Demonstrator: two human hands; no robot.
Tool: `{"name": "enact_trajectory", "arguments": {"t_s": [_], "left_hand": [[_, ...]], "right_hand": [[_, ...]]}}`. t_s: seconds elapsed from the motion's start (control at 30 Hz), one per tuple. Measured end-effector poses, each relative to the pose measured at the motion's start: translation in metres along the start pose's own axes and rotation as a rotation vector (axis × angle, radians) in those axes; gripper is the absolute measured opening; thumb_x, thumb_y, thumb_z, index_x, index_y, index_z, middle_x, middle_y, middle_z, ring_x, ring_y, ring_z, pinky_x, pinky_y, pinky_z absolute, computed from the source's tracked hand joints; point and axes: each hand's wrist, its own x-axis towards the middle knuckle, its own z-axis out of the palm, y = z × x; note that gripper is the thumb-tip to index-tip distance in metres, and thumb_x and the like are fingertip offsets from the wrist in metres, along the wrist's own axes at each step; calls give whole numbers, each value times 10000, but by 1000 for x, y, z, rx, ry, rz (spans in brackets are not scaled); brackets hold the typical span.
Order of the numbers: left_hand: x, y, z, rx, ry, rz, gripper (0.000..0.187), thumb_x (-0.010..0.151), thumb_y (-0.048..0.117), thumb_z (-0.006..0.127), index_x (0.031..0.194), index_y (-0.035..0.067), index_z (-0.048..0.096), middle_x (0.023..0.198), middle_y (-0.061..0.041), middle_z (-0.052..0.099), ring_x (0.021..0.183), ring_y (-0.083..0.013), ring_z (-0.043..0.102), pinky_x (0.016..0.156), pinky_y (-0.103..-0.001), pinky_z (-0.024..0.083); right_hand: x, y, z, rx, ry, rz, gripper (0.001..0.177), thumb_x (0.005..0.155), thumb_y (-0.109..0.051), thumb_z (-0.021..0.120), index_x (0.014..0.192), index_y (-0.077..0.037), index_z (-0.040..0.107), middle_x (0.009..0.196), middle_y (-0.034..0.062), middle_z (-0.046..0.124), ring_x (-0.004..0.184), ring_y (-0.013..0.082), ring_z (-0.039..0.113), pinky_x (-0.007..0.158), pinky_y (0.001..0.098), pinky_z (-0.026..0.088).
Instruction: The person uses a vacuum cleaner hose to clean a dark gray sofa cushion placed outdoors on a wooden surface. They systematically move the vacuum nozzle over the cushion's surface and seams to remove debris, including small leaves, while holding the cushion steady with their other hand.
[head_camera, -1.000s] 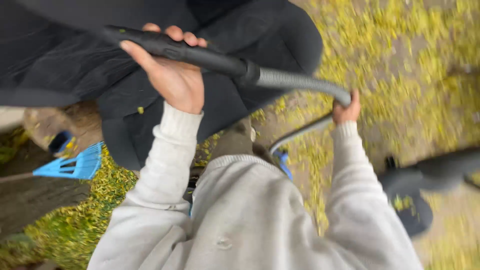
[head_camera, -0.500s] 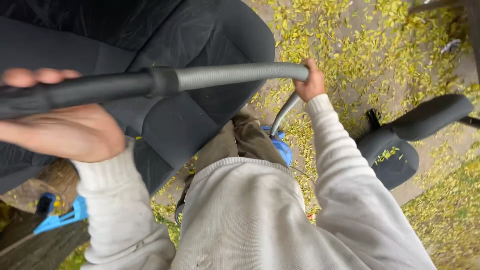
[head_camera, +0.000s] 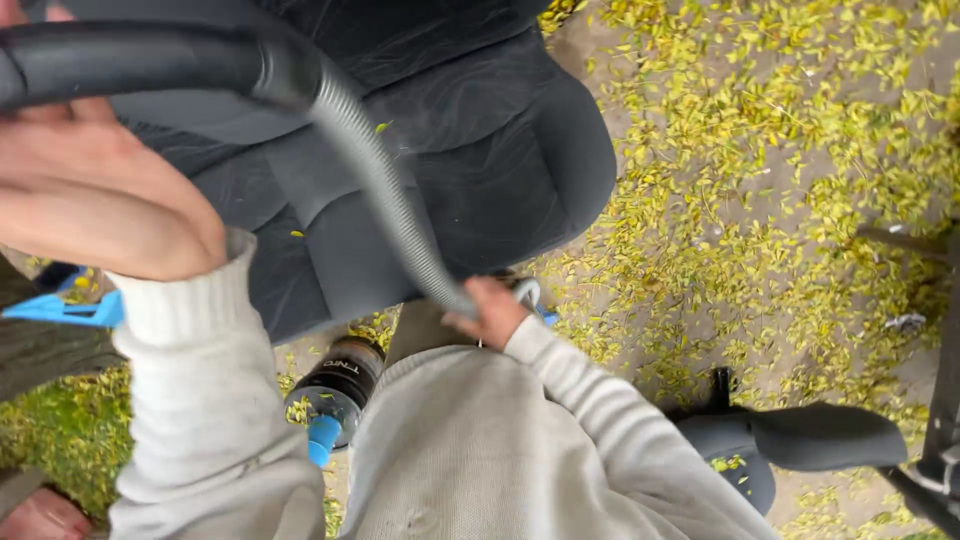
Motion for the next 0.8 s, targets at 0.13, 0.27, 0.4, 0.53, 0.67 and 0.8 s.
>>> {"name": "enact_trajectory", "arguments": {"t_s": [0.13,0.27,0.4,0.53,0.67,0.8], "left_hand": [[34,4,16,148,-279,-62,460,1205,466,366,1137,28,485,849,-120,512,650,-224,523,591,-348,433],[45,-34,26,487,-745,-601,357,1130,420,410,1257,86,403,721,-96,551,520,-157,518,475,-316,478],[93,-105,-3,506,-661,-704,375,1145,456,387,1181,84,407,722,-81,540,513,-150,501,450,-307,451],[100,-123,-15,360,-646,-704,391,1120,468,365,1185,88,434,700,-78,543,485,-150,499,428,-300,445],[88,-176,-32,319,-769,-818,416,1090,454,379,1206,67,478,675,-59,549,483,-120,515,423,-281,466],[87,-206,-47,465,-774,-880,391,1093,415,403,1178,45,498,686,-51,566,495,-109,530,417,-276,442]], "right_hand": [[28,-15,22,-103,-423,-447,803,790,-541,787,1327,1,537,1261,232,607,1203,429,542,1008,513,446],[83,-35,-24,61,-203,-537,797,862,-501,765,1470,-44,525,1496,221,519,1457,401,426,1218,486,344],[158,-61,-87,35,-5,-561,624,957,-337,685,1468,-17,524,1529,193,539,1495,420,422,1258,502,317],[185,-73,-115,110,182,-568,500,1063,-270,572,1482,-7,501,1557,174,538,1526,354,418,1308,470,286],[195,-79,-110,177,247,-494,499,1126,-360,481,1487,-16,499,1570,173,541,1525,320,401,1307,444,271],[191,-84,-96,217,263,-440,514,1152,-397,451,1495,-18,498,1527,174,536,1534,322,389,1318,449,253]]}}
